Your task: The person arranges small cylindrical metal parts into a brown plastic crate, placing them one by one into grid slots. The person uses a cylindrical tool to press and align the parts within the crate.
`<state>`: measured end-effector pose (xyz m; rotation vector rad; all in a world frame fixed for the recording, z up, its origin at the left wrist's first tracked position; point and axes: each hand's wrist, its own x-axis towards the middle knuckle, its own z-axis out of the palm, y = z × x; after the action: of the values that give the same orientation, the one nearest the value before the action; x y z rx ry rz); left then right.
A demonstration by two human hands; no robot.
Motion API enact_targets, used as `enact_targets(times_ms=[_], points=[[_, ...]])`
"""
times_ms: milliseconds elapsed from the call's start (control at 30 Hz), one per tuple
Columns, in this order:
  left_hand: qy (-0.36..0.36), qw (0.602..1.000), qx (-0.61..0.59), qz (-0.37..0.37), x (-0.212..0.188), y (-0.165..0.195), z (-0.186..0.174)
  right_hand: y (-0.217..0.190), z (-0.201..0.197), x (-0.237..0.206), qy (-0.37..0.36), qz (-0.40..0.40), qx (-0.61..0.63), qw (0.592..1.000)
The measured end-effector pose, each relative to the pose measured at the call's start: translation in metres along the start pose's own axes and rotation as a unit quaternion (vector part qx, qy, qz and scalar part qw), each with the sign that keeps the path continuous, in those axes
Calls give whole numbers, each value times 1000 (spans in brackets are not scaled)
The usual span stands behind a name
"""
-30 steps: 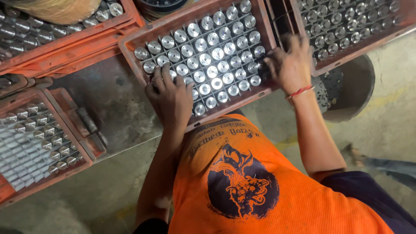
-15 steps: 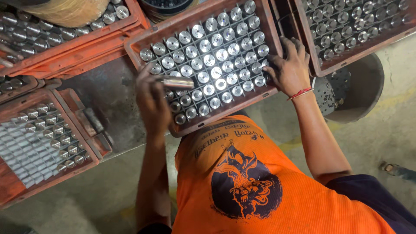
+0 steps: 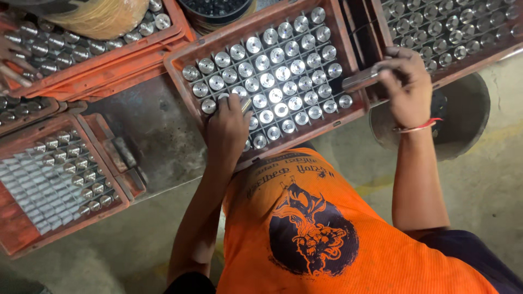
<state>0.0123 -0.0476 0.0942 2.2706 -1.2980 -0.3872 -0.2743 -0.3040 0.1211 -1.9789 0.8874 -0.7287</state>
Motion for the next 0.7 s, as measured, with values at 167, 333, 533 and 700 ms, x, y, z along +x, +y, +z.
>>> enact_targets(times_ms=[167, 333, 533, 700], points=[[25, 994, 38, 98, 4, 3, -2, -3, 16, -1, 41, 234, 405, 883], [49, 993, -6, 103, 2, 8, -7, -5, 45, -6, 16, 180, 91, 979], [76, 991, 69, 92, -15, 2, -9, -16, 48, -10, -71, -92, -359, 926], [135, 984, 95, 61, -30, 5, 9, -8, 56, -9, -98, -98, -393, 909]])
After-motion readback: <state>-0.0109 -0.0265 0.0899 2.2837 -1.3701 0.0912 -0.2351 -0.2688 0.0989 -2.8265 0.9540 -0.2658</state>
